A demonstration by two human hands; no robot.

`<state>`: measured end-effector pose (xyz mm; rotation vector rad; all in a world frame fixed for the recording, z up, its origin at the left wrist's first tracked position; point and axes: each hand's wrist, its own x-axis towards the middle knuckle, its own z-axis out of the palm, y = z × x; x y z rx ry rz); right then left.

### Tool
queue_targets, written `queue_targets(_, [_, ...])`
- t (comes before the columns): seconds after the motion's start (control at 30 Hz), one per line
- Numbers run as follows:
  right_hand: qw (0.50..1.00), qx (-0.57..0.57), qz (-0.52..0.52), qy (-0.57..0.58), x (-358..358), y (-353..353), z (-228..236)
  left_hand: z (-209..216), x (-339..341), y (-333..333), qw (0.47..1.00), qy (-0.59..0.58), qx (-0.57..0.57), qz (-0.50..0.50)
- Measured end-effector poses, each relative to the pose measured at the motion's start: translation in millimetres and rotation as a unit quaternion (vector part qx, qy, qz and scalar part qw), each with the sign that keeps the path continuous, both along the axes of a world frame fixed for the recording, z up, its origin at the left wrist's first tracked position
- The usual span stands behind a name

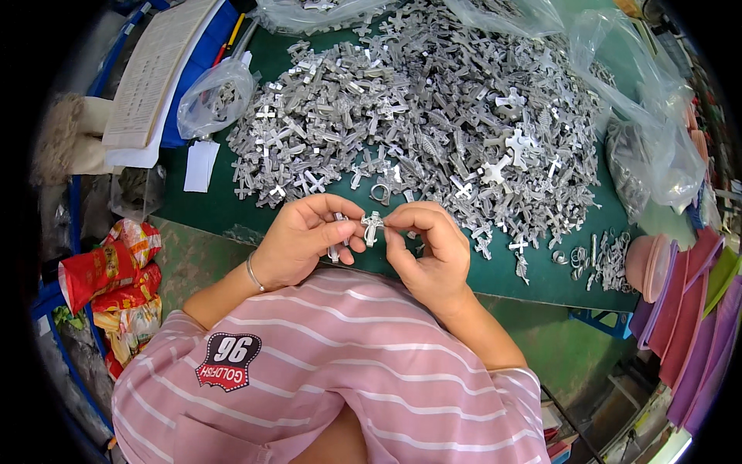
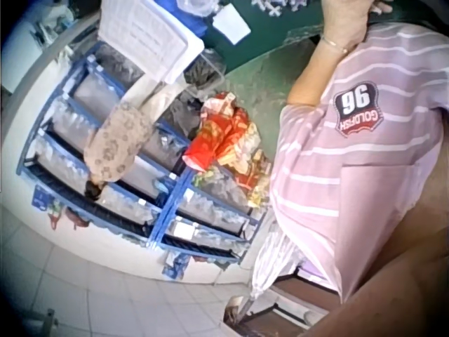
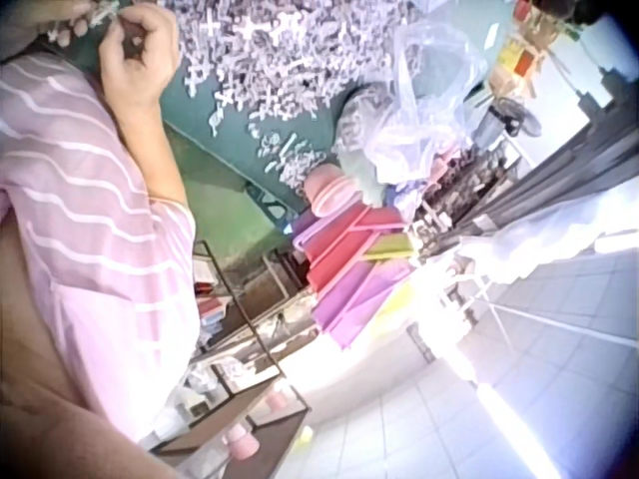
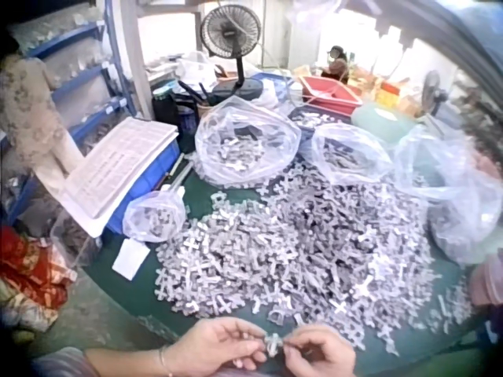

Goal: The person sits on the floor and repeatedly picks up small, silver, cross-shaped metal pieces from a large pile. They manipulate the pieces with their hands, seemingly inspecting or assembling them, and place them back onto the pile. The task involves continuous handling of the metal components without the use of external tools.

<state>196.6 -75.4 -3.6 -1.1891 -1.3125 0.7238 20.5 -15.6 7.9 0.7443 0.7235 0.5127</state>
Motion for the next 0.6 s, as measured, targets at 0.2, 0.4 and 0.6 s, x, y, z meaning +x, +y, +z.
queue_targets(0.2, [0.998, 0.02, 0.029, 0.059, 4, -6, -2, 0, 7, -2, 1.0, -0.002, 0.001, 0.002])
queue_targets(0.4, [0.994, 0.037, 0.019, 0.099, 5, -11, -3, -1, 13, -3, 1.0, -0.001, -0.007, 0.002])
queue_targets(0.6, [0.987, 0.122, 0.063, -0.081, 11, -12, 6, -9, 24, -4, 0.99, -0.041, -0.136, 0.007])
